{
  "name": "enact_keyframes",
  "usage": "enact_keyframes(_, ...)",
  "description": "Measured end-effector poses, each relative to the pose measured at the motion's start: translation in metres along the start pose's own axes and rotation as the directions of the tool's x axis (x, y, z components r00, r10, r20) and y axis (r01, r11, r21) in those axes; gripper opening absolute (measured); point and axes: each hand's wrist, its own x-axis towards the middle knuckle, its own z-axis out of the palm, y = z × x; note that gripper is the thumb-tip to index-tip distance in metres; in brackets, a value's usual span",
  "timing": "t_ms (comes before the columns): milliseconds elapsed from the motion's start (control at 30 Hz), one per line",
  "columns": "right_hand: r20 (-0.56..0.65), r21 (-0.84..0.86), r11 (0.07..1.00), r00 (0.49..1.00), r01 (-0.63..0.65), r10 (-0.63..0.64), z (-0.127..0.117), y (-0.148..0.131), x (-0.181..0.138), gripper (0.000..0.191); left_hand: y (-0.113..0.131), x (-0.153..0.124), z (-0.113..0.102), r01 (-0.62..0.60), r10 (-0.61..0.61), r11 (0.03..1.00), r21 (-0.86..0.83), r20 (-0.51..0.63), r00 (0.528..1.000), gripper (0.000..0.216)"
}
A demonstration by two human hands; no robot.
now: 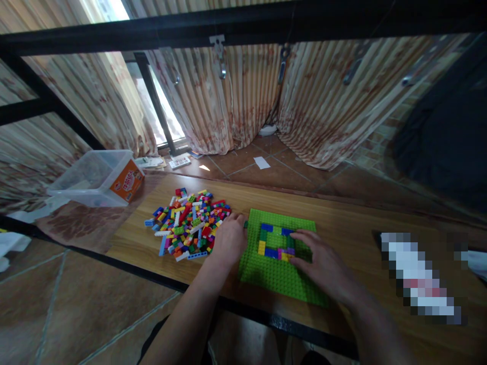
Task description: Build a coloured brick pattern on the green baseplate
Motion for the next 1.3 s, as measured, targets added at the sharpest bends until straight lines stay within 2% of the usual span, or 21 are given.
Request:
enact_keyframes(200, -0.007, 0.007, 1.0, 1.0, 0.001, -0.001, 0.0, -0.001, 0.001, 0.043, -0.004, 0.002, -0.003, -0.048, 0.041, 0.992, -0.115, -0.064, 0.997, 0.032)
enact_keyframes(300, -0.017, 0.012, 1.0, 1.0, 0.003, -0.003, 0.0, -0.003, 0.001, 0.043, -0.003, 0.0, -0.003, -0.163, 0.152, 0.955, -0.248, -0.063, 0.986, 0.032)
enact_keyframes(433, -0.009, 0.007, 1.0, 1.0, 0.002, -0.002, -0.001, -0.005, 0.002, 0.041, 0.006, -0.004, -0.001, -0.343, 0.36, 0.846, -0.408, -0.037, 0.932, 0.032)
enact_keyframes(600, -0.005, 0.002, 1.0, 1.0, 0.019, -0.019, -0.001, -0.004, 0.002, 0.041, 0.019, -0.007, 0.007, -0.364, 0.403, 0.844, -0.394, 0.017, 0.915, 0.033)
enact_keyframes(867, 0.0, -0.03, 0.999, 1.0, 0.019, -0.019, 0.0, -0.003, 0.002, 0.042, 0.022, -0.009, 0.019, -0.339, 0.374, 0.872, -0.353, 0.035, 0.927, 0.028)
enact_keyframes(1067, -0.012, -0.026, 0.999, 0.999, 0.032, -0.032, 0.0, -0.002, 0.002, 0.042, 0.029, -0.012, 0.021, -0.183, 0.211, 0.887, -0.424, 0.02, 0.977, 0.026)
enact_keyframes(1300, -0.102, 0.012, 0.997, 0.992, 0.074, -0.072, 0.0, -0.015, 0.006, 0.031, 0.03, -0.015, 0.028, -0.087, 0.09, 0.898, -0.431, -0.013, 0.996, 0.026)
